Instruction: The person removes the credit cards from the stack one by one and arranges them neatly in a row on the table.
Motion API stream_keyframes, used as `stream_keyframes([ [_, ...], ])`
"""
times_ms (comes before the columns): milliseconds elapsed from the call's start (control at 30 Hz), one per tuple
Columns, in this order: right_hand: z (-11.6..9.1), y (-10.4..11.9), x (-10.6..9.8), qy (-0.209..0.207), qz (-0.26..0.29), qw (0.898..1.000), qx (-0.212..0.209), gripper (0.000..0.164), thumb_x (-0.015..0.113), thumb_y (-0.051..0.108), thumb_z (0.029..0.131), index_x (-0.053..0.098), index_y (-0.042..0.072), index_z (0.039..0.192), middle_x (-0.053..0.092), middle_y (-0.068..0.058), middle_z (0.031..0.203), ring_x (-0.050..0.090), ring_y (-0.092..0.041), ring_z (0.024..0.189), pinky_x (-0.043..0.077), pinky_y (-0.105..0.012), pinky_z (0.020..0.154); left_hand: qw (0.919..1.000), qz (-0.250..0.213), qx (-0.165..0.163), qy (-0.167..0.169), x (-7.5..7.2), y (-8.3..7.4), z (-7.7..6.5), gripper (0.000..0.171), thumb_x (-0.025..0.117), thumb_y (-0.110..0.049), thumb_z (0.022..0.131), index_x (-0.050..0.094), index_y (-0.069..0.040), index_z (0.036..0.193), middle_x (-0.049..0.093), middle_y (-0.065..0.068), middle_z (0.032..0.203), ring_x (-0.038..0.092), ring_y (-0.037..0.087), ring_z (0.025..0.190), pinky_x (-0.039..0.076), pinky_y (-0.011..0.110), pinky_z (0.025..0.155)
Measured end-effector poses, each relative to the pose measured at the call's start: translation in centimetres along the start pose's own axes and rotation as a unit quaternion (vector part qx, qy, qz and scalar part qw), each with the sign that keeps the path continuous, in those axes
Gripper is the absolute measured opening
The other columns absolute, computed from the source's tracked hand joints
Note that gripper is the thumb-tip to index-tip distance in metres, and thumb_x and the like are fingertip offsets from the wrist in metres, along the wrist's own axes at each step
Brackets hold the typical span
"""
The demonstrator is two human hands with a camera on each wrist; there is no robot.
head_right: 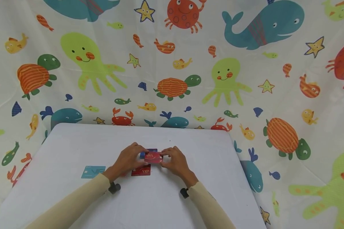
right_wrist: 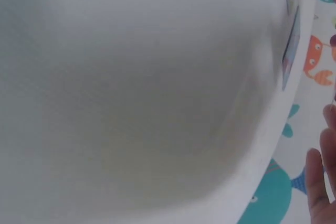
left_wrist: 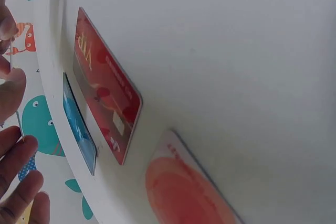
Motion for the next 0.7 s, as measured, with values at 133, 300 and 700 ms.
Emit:
stream_keyframes([
  [133, -0.5, -0.2, -0.2, 0.0, 0.005, 1.0, 0.002, 0.039, 0.089, 0.035, 0.087, 0.08, 0.024, 0.123, 0.077, 0.007, 0.125, 0.062, -0.011, 0.104, 0.057, -0.03, 0.085, 1.0, 0.004, 0.007, -0.001, 0.4, -0.3, 0.0, 0.061, 0.096, -0.042, 0.078, 0.076, -0.021, 0.132, 0.078, -0.001, 0.118, 0.062, 0.015, 0.108, 0.062, 0.04, 0.094],
  [300, -1.1, -0.2, -0.6, 0.001, 0.014, 1.0, -0.008, 0.038, 0.088, 0.032, 0.087, 0.08, 0.021, 0.123, 0.077, 0.005, 0.126, 0.063, -0.013, 0.102, 0.055, -0.029, 0.083, 0.9998, 0.002, 0.018, -0.009, 0.6, -0.8, -0.2, 0.06, 0.097, -0.041, 0.076, 0.077, -0.02, 0.129, 0.077, 0.001, 0.116, 0.064, 0.016, 0.107, 0.062, 0.04, 0.093],
  [700, -1.9, -0.7, -0.7, 0.009, 0.02, 1.0, -0.009, 0.038, 0.089, 0.031, 0.087, 0.081, 0.022, 0.123, 0.077, 0.004, 0.128, 0.064, -0.013, 0.102, 0.056, -0.027, 0.083, 0.9991, -0.002, 0.039, -0.016, 1.3, -1.2, -0.5, 0.059, 0.096, -0.043, 0.076, 0.078, -0.02, 0.127, 0.077, -0.003, 0.114, 0.062, 0.014, 0.105, 0.063, 0.037, 0.089],
])
Point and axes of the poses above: each hand's wrist, its own z-axis towards the middle knuckle, its own x-axis out of the palm, y = z × x, the point moved 4 cm from there along z, towards the middle knuckle
